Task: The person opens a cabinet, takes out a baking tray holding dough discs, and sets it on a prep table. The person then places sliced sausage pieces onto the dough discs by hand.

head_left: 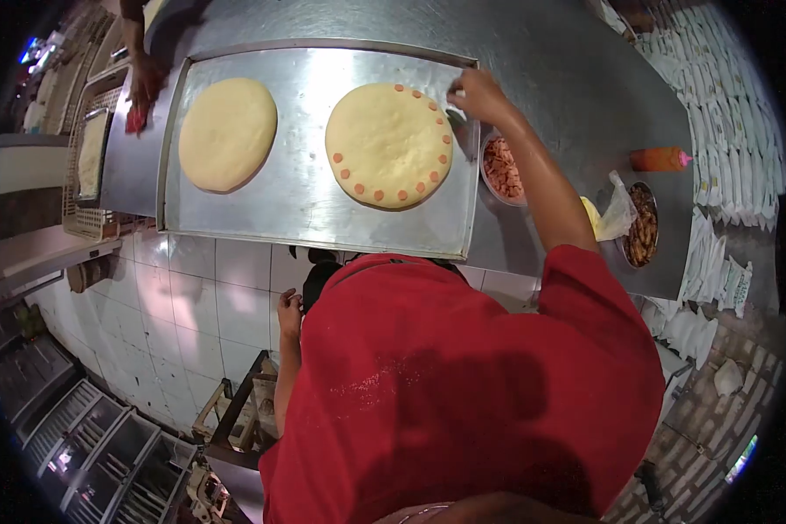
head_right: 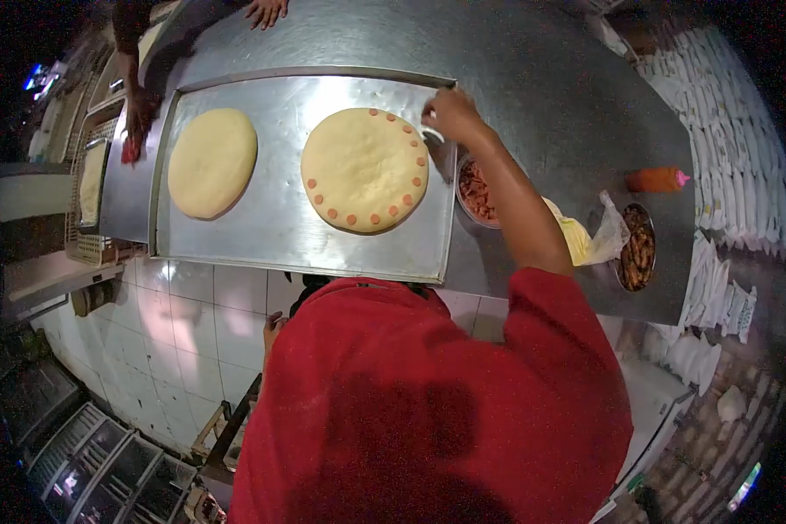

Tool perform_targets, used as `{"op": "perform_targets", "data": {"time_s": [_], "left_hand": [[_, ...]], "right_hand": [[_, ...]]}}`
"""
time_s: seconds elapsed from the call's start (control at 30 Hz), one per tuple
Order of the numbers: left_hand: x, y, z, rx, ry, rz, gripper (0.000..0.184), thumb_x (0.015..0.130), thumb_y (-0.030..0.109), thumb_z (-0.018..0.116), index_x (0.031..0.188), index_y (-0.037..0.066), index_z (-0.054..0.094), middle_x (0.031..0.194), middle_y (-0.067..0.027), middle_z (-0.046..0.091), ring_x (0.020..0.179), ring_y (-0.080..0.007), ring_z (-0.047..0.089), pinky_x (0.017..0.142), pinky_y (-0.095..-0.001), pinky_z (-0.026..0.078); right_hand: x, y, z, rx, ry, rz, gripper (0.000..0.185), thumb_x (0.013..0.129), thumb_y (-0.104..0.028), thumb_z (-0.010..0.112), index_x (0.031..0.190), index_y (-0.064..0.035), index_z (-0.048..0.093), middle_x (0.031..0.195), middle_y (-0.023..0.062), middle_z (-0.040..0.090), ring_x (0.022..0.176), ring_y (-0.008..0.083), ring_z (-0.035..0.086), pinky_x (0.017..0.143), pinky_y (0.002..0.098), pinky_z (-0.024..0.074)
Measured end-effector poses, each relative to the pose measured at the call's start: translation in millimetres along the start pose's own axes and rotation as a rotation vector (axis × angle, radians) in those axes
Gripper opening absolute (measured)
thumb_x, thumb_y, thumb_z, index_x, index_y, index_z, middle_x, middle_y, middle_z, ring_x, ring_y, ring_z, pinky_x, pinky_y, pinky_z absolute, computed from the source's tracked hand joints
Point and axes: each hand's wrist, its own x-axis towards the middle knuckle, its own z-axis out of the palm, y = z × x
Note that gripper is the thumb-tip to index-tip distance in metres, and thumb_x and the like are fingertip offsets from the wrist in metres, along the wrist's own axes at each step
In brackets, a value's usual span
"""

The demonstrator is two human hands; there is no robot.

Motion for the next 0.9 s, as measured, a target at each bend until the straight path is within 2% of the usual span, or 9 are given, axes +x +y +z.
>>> {"op": "perform_targets", "data": {"time_s": [0.07, 0.2, 0.5, 0.57, 0.63, 0.67, 0.77, 0.8, 0.9], "left_hand": [[1.6, -0.9, 0.7, 0.008, -0.013, -0.011, 0.034, 0.093, 0.010, 0.052, 0.127, 0.005, 0.054, 0.103, -0.0057, 0.062, 0.087, -0.0139, 0.058, 0.069, -0.0299, 0.051], [-1.2, 5.1, -0.7, 0.030, -0.018, -0.031, 0.034, 0.094, 0.010, 0.051, 0.128, 0.006, 0.053, 0.104, -0.0056, 0.062, 0.087, -0.0138, 0.058, 0.070, -0.0298, 0.050], [-15.9, 21.6, 0.8, 0.097, 0.021, -0.009, 0.034, 0.095, 0.013, 0.050, 0.129, 0.008, 0.053, 0.105, -0.0049, 0.062, 0.088, -0.0133, 0.058, 0.073, -0.0300, 0.049], [-19.7, 15.2, 2.3, 0.118, 0.023, -0.008, 0.034, 0.095, 0.013, 0.050, 0.129, 0.008, 0.054, 0.105, -0.0048, 0.062, 0.088, -0.0131, 0.058, 0.073, -0.0300, 0.049], [-16.5, 2.1, 1.8, 0.078, 0.018, -0.031, 0.034, 0.095, 0.013, 0.050, 0.128, 0.008, 0.054, 0.105, -0.0051, 0.063, 0.087, -0.0132, 0.058, 0.073, -0.0297, 0.049], [-13.9, -0.3, -2.2, 0.058, 0.020, -0.038, 0.034, 0.095, 0.013, 0.050, 0.128, 0.008, 0.054, 0.104, -0.0052, 0.063, 0.087, -0.0133, 0.058, 0.074, -0.0295, 0.049], [-27.2, 19.8, 1.0, 0.030, 0.066, -0.019, 0.035, 0.094, 0.013, 0.050, 0.128, 0.007, 0.055, 0.103, -0.0052, 0.064, 0.086, -0.0137, 0.058, 0.073, -0.0291, 0.049], [-30.2, 17.9, 1.0, 0.009, 0.085, -0.020, 0.035, 0.094, 0.013, 0.050, 0.128, 0.007, 0.055, 0.102, -0.0052, 0.064, 0.085, -0.0139, 0.058, 0.073, -0.0289, 0.049], [-36.4, 5.5, -0.9, -0.013, 0.095, -0.012, 0.035, 0.094, 0.013, 0.051, 0.129, 0.005, 0.054, 0.102, -0.0065, 0.064, 0.084, -0.0146, 0.059, 0.073, -0.0297, 0.050]], "right_hand": [[-38.0, -7.1, -5.7, -0.337, -0.084, -0.152, 0.019, 0.078, -0.020, 0.072, 0.091, -0.0059, 0.075, 0.103, 0.0134, 0.066, 0.104, 0.0342, 0.059, 0.090, 0.0449, 0.0456], [-66.6, -0.2, 8.9, -0.392, -0.076, -0.255, 0.020, 0.077, -0.020, 0.072, 0.091, -0.0058, 0.074, 0.113, 0.0138, 0.061, 0.117, 0.0343, 0.050, 0.099, 0.0474, 0.0387], [-26.6, -6.4, -8.3, -0.311, -0.061, -0.095, 0.027, 0.077, -0.026, 0.076, 0.093, -0.0042, 0.072, 0.113, 0.0127, 0.061, 0.116, 0.0333, 0.052, 0.098, 0.0454, 0.0408], [7.5, -24.6, -13.8, 0.319, -0.137, 0.081, 0.035, 0.077, -0.033, 0.079, 0.093, -0.0030, 0.072, 0.108, 0.0136, 0.064, 0.108, 0.0293, 0.059, 0.092, 0.0405, 0.0450], [30.9, -42.3, 13.1, 0.299, 0.152, -0.149, 0.038, 0.078, -0.036, 0.081, 0.090, -0.0009, 0.072, 0.099, 0.0144, 0.068, 0.092, 0.0251, 0.064, 0.082, 0.0371, 0.0496], [36.0, -48.8, 19.4, 0.307, 0.157, -0.150, 0.038, 0.078, -0.036, 0.081, 0.090, -0.0009, 0.072, 0.099, 0.0144, 0.068, 0.092, 0.0251, 0.064, 0.082, 0.0371, 0.0496], [58.8, -77.0, 26.0, 0.464, -0.080, 0.034, 0.036, 0.078, -0.033, 0.080, 0.087, 0.0007, 0.072, 0.092, 0.0150, 0.070, 0.083, 0.0248, 0.066, 0.074, 0.0380, 0.0516], [66.2, -80.2, 28.1, 0.466, -0.086, 0.019, 0.036, 0.078, -0.033, 0.080, 0.087, 0.0007, 0.072, 0.092, 0.0150, 0.070, 0.083, 0.0248, 0.066, 0.074, 0.0380, 0.0516], [74.0, -77.8, 33.9, 0.532, -0.314, 0.210, 0.030, 0.077, -0.029, 0.081, 0.090, -0.0024, 0.074, 0.095, 0.0149, 0.070, 0.087, 0.0252, 0.066, 0.080, 0.0398, 0.0510]]}}
